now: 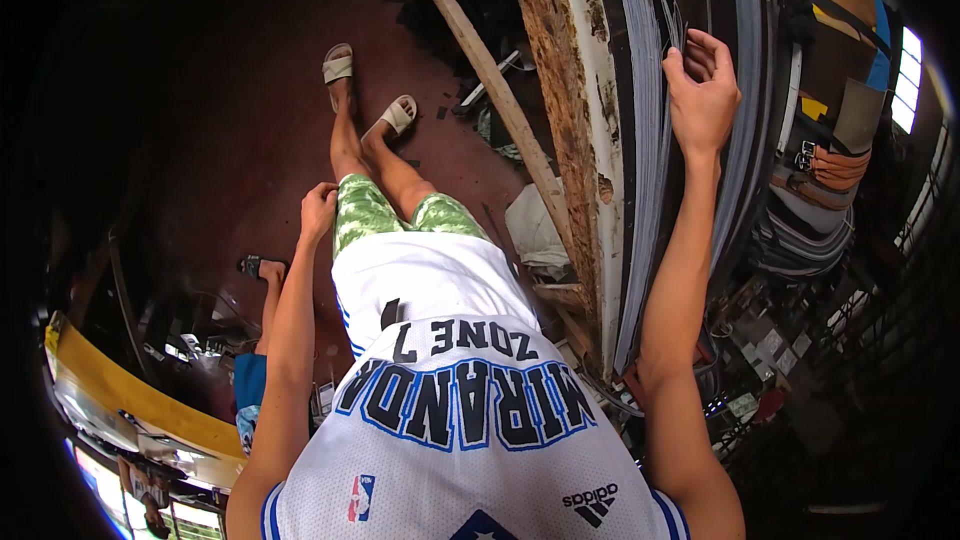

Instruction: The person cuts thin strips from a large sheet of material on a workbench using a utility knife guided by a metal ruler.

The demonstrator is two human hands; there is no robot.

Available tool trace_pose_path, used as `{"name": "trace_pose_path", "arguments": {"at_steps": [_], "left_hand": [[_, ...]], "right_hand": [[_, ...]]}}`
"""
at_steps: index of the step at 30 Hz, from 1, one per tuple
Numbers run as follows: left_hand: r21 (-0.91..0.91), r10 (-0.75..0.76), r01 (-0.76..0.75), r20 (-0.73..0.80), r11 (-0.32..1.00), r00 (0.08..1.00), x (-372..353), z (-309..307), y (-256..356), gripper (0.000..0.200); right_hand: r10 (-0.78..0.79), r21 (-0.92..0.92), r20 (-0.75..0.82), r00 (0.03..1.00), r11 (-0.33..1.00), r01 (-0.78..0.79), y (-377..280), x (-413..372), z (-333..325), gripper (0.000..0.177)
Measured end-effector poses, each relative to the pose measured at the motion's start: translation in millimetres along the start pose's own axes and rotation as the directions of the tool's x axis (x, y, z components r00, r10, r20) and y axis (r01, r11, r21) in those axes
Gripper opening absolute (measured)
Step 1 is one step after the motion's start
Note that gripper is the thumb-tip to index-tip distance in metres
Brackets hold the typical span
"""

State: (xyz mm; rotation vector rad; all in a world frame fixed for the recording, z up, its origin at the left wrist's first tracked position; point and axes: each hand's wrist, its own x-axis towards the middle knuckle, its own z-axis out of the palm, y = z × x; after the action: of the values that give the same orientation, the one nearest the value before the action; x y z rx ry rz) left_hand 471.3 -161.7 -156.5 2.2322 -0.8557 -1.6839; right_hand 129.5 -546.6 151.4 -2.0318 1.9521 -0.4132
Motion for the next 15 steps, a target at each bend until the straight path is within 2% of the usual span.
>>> {"name": "trace_pose_path", "arguments": {"at_steps": [4, 15], "left_hand": [[0.025, 0.038, -0.038, -0.006, 0.999, 0.999, 2.7, 2.3, -3.0, 0.028], [0.01, 0.011, -0.011, -0.012, 1.0, 1.0, 2.1, 4.6, -5.3, 0.028]], "right_hand": [[0.004, -0.022, -0.01, 1.0, 1.0, -0.004, -0.3, -0.8, 1.0, 0.036], [0.002, -0.116, 0.032, 0.999, 0.993, 0.002, -6.7, -0.7, 3.3, 0.036]]}}
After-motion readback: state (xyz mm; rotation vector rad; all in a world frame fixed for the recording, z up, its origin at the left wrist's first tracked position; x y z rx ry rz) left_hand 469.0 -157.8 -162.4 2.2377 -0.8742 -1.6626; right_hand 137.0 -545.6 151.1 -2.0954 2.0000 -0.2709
